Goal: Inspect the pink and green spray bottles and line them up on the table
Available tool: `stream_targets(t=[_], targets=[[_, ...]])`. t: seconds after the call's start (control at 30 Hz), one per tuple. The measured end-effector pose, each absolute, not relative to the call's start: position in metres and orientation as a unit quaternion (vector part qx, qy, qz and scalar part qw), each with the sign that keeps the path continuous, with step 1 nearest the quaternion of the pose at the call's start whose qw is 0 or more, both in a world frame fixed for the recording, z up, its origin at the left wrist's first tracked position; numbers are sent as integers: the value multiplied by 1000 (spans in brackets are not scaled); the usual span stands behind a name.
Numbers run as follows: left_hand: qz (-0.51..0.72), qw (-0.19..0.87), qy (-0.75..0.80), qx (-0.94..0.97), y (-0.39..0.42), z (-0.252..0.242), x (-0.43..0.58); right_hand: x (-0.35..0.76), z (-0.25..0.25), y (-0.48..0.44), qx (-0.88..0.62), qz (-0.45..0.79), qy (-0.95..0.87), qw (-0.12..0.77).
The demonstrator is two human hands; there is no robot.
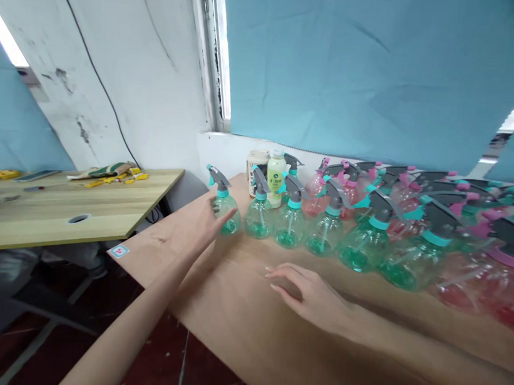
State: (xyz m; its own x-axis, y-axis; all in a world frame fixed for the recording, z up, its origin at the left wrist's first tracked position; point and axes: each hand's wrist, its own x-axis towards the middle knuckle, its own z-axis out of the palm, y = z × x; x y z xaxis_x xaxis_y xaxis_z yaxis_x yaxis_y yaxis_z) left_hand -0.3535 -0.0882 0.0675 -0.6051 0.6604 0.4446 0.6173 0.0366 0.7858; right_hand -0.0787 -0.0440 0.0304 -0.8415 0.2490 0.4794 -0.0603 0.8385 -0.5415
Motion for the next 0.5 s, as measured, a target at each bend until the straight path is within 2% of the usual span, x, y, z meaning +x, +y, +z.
stream_targets(t=[0.3,0.5], targets=[[506,62,688,516,-152,52,-255,-36,33,-30,-187,301,-880,317],[450,84,673,582,-147,34,-173,-8,55,-36,-196,380,-841,331]])
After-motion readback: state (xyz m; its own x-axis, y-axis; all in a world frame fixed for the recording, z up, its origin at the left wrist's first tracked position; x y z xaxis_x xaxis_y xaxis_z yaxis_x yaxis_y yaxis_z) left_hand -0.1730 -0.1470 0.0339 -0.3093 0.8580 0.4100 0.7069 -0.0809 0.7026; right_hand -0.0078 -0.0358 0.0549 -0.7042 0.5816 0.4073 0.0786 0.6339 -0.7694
